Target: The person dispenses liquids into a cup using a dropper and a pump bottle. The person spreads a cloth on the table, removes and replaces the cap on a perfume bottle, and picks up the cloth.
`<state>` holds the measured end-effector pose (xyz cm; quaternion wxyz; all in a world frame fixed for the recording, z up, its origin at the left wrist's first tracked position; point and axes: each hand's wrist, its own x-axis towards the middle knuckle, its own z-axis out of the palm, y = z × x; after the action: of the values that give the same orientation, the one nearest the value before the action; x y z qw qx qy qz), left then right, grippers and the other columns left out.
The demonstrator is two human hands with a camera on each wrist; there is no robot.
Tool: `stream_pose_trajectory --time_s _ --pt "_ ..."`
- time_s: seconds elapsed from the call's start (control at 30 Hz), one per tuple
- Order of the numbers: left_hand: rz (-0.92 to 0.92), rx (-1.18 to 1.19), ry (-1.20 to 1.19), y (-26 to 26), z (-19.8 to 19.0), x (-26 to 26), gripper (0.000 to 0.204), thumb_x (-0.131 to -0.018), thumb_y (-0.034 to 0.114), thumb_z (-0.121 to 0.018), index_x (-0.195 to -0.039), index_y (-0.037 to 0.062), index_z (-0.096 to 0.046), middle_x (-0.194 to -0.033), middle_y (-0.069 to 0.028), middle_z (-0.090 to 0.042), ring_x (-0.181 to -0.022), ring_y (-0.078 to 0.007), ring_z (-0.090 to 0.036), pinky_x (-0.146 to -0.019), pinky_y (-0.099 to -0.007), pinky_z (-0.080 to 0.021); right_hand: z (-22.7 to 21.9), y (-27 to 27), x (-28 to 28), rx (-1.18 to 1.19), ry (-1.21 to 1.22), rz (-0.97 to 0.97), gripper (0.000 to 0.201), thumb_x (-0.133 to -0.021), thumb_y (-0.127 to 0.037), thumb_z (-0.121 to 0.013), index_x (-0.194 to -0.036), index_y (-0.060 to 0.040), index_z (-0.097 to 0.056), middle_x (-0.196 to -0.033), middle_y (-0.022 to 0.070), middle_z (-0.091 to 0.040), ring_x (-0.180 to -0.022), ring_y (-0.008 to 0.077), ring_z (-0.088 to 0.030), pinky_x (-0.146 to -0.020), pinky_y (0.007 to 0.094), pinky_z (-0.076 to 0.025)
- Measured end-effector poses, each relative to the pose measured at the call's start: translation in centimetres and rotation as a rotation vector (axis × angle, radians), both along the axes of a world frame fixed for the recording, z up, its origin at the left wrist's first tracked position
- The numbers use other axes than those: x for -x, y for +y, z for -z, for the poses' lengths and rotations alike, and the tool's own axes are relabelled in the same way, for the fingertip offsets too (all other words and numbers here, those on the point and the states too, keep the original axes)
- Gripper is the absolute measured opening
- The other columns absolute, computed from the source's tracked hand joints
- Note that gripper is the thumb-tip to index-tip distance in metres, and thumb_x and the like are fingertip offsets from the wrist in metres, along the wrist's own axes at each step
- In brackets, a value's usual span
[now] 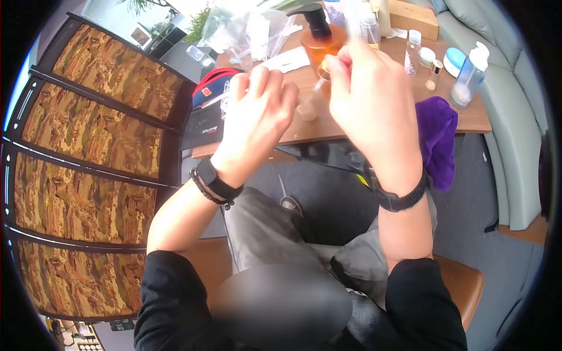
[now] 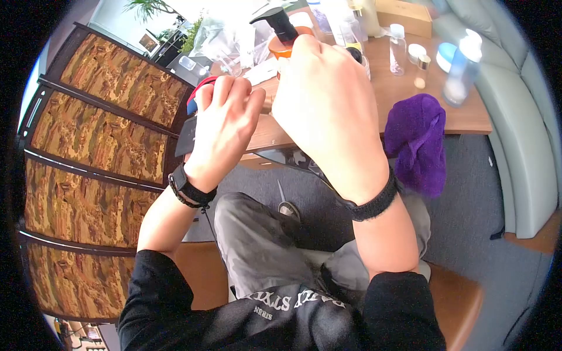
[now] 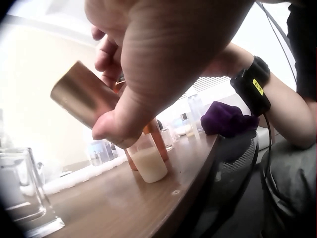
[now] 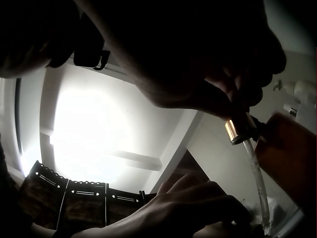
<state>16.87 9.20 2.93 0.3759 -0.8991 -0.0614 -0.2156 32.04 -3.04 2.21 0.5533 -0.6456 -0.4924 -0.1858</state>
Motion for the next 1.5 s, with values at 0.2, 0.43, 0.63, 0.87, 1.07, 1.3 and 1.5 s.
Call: stream_pose_trajectory --time_s 0.2,0.43,0.63,0.87,1.07,1.3,1.5 --pt "0.023 -0.02 -0.015 0.1 -0.3 0.3 0.017 -0.073 0.013 -0.068 -0.089 0.009 -0.063 -0.095 -0.0066 -0.058 -0.101 -0.0244 -0.056 -0.089 -0.0398 -0.046 -0.5 -0.6 0.4 0.046 0.023 -0.026 0.01 -0.091 -0.006 -0.064 -0.097 0.0013 -0.063 -0.083 0.0223 -0.068 -0.084 0.0415 -0.067 -0.078 0.0493 -0.053" --pt "0.013 -0.004 0.009 0.0 -0.9 0.4 0.022 -0.079 0.014 -0.066 -0.1 0.0098 -0.064 -0.103 -0.0055 -0.059 -0.105 -0.0237 -0.055 -0.089 -0.0412 -0.043 -0.7 -0.5 0.6 0.061 0.027 -0.024 0.01 -0.092 -0.007 -0.066 -0.089 0.0007 -0.061 -0.082 0.0224 -0.067 -0.084 0.042 -0.067 -0.077 0.0498 -0.053" --pt "0.011 0.007 -0.005 0.3 -0.9 0.7 0.022 -0.079 0.014 -0.066 -0.1 0.0103 -0.064 -0.103 -0.005 -0.059 -0.105 -0.0236 -0.055 -0.089 -0.0402 -0.043 -0.8 -0.2 0.9 0.107 0.083 0.009 0.013 -0.094 -0.009 -0.067 -0.087 0.0009 -0.061 -0.081 0.0223 -0.067 -0.081 0.0428 -0.067 -0.073 0.0502 -0.053" --pt "-0.058 0.331 -0.262 1.7 -0.2 1.9 0.032 -0.071 0.012 -0.076 -0.102 0.0124 -0.067 -0.097 -0.0036 -0.063 -0.1 -0.0281 -0.057 -0.089 -0.041 -0.043 -1.0 -0.7 0.7 0.11 0.112 0.035 0.016 -0.094 -0.011 -0.069 -0.088 0.0014 -0.061 -0.081 0.0223 -0.067 -0.08 0.0426 -0.066 -0.072 0.05 -0.052" --pt "-0.081 0.847 -0.642 1.7 3.8 2.8 0.036 -0.071 0.013 -0.082 -0.102 0.0062 -0.067 -0.097 -0.0096 -0.069 -0.099 -0.0308 -0.063 -0.089 -0.0416 -0.05 -1.1 -1.0 0.7 0.089 0.11 0.058 0.013 -0.094 -0.009 -0.069 -0.089 0.0008 -0.062 -0.08 0.0208 -0.067 -0.078 0.0411 -0.067 -0.071 0.0492 -0.051" --pt "-0.143 1.042 -0.721 -1.7 5.1 2.7 0.04 -0.076 0.018 -0.083 -0.109 0.0055 -0.065 -0.103 -0.0138 -0.068 -0.1 -0.0334 -0.066 -0.091 -0.0431 -0.052 -1.7 -1.1 1.5 0.098 0.189 0.03 0.012 -0.096 -0.009 -0.07 -0.094 0.0022 -0.066 -0.08 0.0166 -0.072 -0.07 0.026 -0.072 -0.066 0.0366 -0.054" --pt "-0.194 1.105 -0.775 -1.2 6.2 2.8 0.04 -0.079 0.02 -0.083 -0.112 0.0042 -0.067 -0.103 -0.0141 -0.07 -0.102 -0.0331 -0.068 -0.09 -0.0421 -0.053 -1.9 -0.9 1.8 0.172 0.219 0.062 0.012 -0.098 -0.009 -0.069 -0.094 0.0024 -0.066 -0.076 0.0143 -0.071 -0.066 0.0196 -0.069 -0.065 0.0335 -0.053"
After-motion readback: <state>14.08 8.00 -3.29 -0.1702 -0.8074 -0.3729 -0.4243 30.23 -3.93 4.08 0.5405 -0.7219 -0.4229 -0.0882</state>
